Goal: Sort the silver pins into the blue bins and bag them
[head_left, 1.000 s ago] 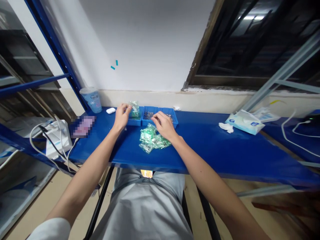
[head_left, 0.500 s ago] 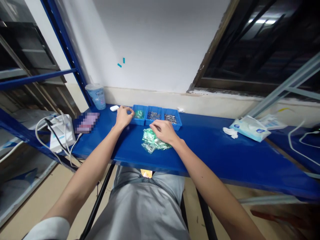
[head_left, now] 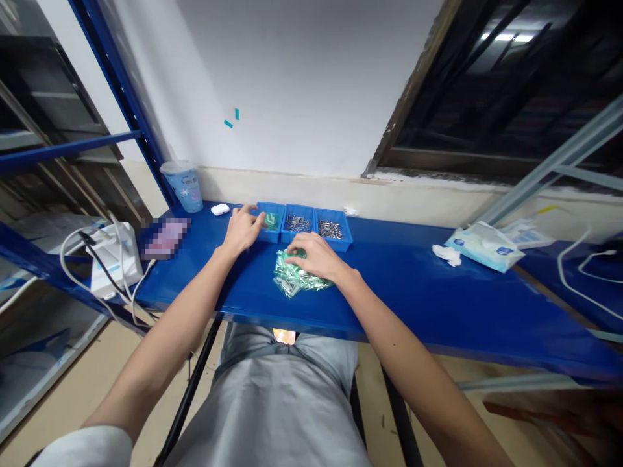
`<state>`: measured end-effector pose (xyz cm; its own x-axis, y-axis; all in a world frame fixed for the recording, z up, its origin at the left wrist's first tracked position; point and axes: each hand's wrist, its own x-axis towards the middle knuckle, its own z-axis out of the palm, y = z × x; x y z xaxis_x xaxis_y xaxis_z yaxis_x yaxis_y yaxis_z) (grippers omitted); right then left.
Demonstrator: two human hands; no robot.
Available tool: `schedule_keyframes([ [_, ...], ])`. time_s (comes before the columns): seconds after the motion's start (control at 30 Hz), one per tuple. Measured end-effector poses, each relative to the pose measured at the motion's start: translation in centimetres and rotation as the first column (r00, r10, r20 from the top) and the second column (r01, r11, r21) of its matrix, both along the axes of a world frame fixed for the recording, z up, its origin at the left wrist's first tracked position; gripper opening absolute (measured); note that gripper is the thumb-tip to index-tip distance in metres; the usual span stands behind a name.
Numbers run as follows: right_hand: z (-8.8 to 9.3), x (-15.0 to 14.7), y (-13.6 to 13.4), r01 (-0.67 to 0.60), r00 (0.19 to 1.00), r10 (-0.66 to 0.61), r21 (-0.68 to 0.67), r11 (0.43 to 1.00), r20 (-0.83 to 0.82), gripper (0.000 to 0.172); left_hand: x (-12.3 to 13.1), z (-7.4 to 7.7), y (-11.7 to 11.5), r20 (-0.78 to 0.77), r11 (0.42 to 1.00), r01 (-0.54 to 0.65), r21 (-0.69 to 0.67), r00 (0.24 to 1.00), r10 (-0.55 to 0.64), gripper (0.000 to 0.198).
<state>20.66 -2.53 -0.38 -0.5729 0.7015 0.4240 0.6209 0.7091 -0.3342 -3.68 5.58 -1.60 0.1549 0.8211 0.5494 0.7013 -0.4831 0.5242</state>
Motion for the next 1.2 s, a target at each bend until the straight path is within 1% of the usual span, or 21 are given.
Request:
schedule_keyframes([
  [0.07,0.3,0.0,-0.1,-0.001,0.996,-0.003,-0.053,0.999,-0.089,0.01,0.1,0.7,-0.6,0.013,0.998,0.014,0.061,1.0,-0.015,0.043],
  [0.13,0.6,0.1,-0.1,-0.005,0.979,-0.018,-0.114,0.993,-0.203,0.012,0.4,1.6,-1.3,0.021,0.988,0.064,0.138,0.997,-0.068,0.038],
  [0.2,0.8,0.3,0.0,-0.022,0.942,-0.043,-0.189,0.982,-0.333,0.01,0.8,2.3,-2.1,0.006,0.967,0.169,0.193,0.985,-0.174,0.033],
  [0.27,0.8,0.4,0.2,-0.047,0.88,-0.082,-0.256,0.965,-0.469,0.01,1.4,2.8,-2.9,-0.035,0.933,0.291,0.213,0.956,-0.291,0.03],
  [0.33,0.7,0.5,0.5,-0.064,0.801,-0.126,-0.294,0.954,-0.586,0.014,1.9,2.9,-3.5,-0.073,0.9,0.363,0.241,0.931,-0.356,0.029],
  [0.43,0.5,0.6,1.0,-0.055,0.693,-0.204,-0.333,0.941,-0.692,0.025,2.6,2.7,-4.0,-0.121,0.872,0.402,0.279,0.916,-0.383,0.031],
  [0.5,0.5,0.8,1.2,-0.049,0.649,-0.244,-0.36,0.932,-0.72,0.032,2.8,2.6,-4.1,-0.148,0.866,0.413,0.283,0.911,-0.386,0.033],
  [0.57,0.5,1.0,1.3,-0.06,0.63,-0.27,-0.393,0.918,-0.728,0.037,3.0,2.6,-4.3,-0.176,0.855,0.44,0.275,0.897,-0.405,0.032],
  [0.63,0.5,1.0,1.3,-0.09,0.633,-0.282,-0.431,0.898,-0.721,0.04,3.3,2.7,-4.5,-0.196,0.835,0.485,0.259,0.873,-0.446,0.027],
  [0.7,0.4,1.0,1.3,-0.113,0.657,-0.275,-0.452,0.885,-0.702,0.039,3.5,2.8,-4.8,-0.178,0.824,0.514,0.238,0.857,-0.484,0.019],
  [0.77,0.4,0.9,1.2,-0.097,0.68,-0.247,-0.418,0.903,-0.69,0.034,3.8,3.0,-4.9,-0.11,0.838,0.503,0.214,0.864,-0.491,0.013],
  [0.87,0.5,0.7,1.0,-0.072,0.702,-0.169,-0.305,0.95,-0.692,0.025,3.8,3.0,-4.7,0.037,0.894,0.411,0.177,0.905,-0.424,0.023],
  [0.97,0.6,0.6,0.8,-0.119,0.746,-0.08,-0.25,0.961,-0.661,0.03,3.6,2.8,-4.3,0.153,0.933,0.338,0.124,0.923,-0.354,0.035],
  [1.0,0.6,0.6,0.7,-0.119,0.763,-0.076,-0.254,0.96,-0.642,0.031,3.5,2.7,-4.2,0.176,0.936,0.337,0.101,0.92,-0.351,0.037],
  [1.07,0.6,0.5,0.6,-0.089,0.78,-0.107,-0.279,0.956,-0.616,0.028,3.6,2.6,-4.1,0.207,0.929,0.367,0.05,0.906,-0.37,0.042],
  [1.13,0.6,0.4,0.5,-0.063,0.775,-0.14,-0.297,0.953,-0.616,0.032,3.8,2.6,-4.2,0.23,0.909,0.417,0.012,0.883,-0.408,0.044],
  [1.2,0.7,0.4,0.4,-0.062,0.766,-0.146,-0.297,0.953,-0.627,0.037,4.0,2.5,-4.4,0.245,0.888,0.46,-0.005,0.861,-0.445,0.043],
])
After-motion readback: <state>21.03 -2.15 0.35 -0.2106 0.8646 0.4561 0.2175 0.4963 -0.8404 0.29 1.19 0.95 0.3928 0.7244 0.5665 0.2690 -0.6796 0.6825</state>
